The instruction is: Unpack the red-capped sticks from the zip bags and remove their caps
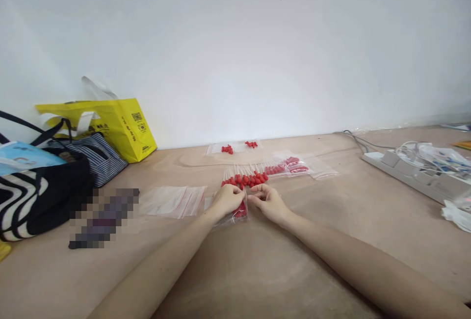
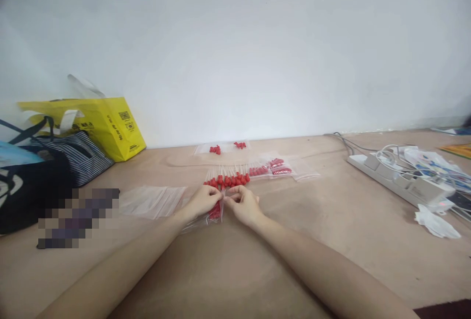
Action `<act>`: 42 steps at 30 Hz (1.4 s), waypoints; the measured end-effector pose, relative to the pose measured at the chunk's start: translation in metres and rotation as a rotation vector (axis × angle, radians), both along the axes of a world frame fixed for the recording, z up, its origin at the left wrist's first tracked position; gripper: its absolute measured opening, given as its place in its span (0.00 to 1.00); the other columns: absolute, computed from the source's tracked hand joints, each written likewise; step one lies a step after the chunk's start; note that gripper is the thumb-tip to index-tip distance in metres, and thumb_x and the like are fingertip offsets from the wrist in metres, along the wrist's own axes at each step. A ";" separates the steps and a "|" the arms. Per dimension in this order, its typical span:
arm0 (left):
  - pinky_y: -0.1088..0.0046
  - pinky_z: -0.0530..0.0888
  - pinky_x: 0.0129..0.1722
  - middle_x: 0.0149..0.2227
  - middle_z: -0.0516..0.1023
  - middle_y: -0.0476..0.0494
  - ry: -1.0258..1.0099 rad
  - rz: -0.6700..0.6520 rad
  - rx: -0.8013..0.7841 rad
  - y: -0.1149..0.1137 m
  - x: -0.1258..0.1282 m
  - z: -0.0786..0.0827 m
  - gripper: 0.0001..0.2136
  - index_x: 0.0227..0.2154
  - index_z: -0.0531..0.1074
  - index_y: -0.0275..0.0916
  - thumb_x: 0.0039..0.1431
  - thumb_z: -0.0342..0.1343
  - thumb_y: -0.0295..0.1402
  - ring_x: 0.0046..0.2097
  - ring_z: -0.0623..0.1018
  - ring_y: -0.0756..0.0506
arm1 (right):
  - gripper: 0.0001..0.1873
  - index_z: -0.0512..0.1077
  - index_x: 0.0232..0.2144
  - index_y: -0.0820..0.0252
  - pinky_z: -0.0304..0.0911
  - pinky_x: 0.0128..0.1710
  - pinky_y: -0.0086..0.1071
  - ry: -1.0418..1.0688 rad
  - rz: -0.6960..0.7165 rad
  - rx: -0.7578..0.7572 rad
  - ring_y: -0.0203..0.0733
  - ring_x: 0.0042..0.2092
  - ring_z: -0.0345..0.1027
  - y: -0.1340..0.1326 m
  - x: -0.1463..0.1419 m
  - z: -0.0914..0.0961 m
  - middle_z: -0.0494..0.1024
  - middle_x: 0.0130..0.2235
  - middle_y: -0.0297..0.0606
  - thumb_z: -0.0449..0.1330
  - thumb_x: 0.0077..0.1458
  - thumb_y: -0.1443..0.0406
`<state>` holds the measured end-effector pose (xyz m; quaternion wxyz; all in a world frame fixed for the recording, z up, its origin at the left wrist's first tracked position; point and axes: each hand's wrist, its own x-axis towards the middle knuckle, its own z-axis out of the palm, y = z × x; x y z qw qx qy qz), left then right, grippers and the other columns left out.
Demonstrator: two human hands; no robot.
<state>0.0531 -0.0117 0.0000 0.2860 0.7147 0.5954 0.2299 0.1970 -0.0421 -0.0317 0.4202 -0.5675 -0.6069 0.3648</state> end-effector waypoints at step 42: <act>0.77 0.60 0.25 0.16 0.66 0.52 -0.042 -0.040 0.023 -0.005 -0.001 -0.001 0.16 0.16 0.67 0.36 0.46 0.51 0.44 0.24 0.67 0.50 | 0.13 0.68 0.17 0.59 0.43 0.46 0.41 -0.371 0.119 -0.066 0.34 0.28 0.60 0.003 0.001 0.018 0.65 0.18 0.26 0.50 0.47 0.61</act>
